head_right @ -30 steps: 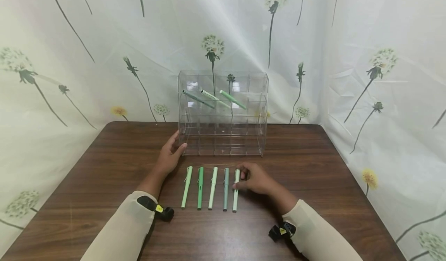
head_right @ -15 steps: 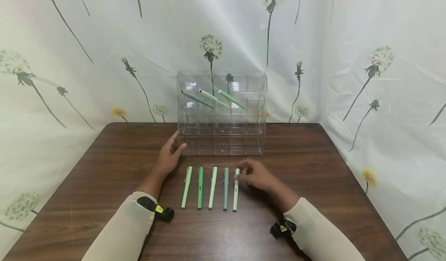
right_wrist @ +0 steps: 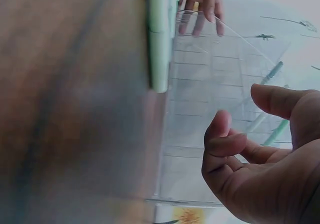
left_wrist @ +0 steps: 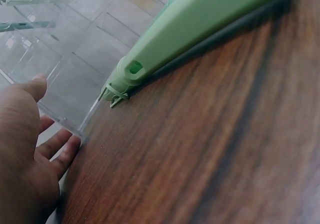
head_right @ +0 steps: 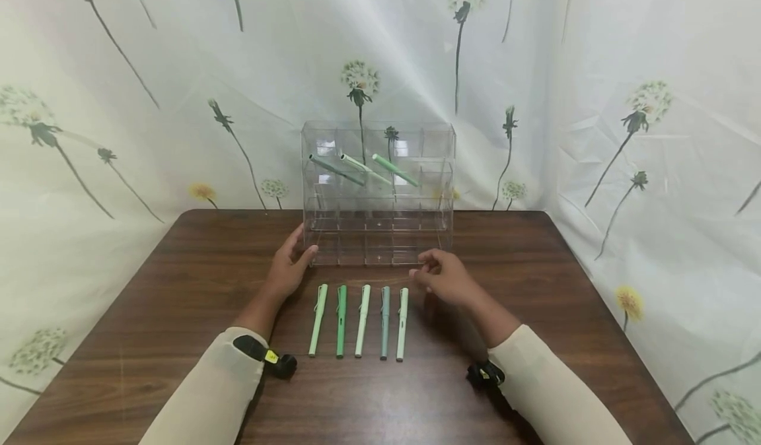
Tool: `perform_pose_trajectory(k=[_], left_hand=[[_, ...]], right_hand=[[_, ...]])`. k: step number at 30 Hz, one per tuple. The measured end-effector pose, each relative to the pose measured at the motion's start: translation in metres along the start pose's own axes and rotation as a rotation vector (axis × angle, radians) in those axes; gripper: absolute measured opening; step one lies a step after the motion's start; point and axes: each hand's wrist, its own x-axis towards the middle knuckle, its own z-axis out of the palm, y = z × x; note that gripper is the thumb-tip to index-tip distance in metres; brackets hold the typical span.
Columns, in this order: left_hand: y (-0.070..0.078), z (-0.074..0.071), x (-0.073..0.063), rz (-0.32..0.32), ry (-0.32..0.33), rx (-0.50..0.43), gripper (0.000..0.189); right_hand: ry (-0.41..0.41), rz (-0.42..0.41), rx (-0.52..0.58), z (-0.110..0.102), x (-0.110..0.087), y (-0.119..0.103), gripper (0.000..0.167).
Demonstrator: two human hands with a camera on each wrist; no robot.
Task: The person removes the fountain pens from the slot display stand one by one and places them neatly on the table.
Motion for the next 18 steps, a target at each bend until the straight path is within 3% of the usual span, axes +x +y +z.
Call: perform_pose_trajectory(k=[9,18], left_hand=[[0.005,0.0,-0.001,-0.002,0.004,0.0,0.07],[0.001,-0.001,0.0,-0.009,-0.008,0.001,0.071]], right_hand=[[0.057,-0.03,-0.046,-0.012,0.008,-0.024,0.047],[0.078,-0.061,-0.08,-0.016,0.019,-0.046,0.048]])
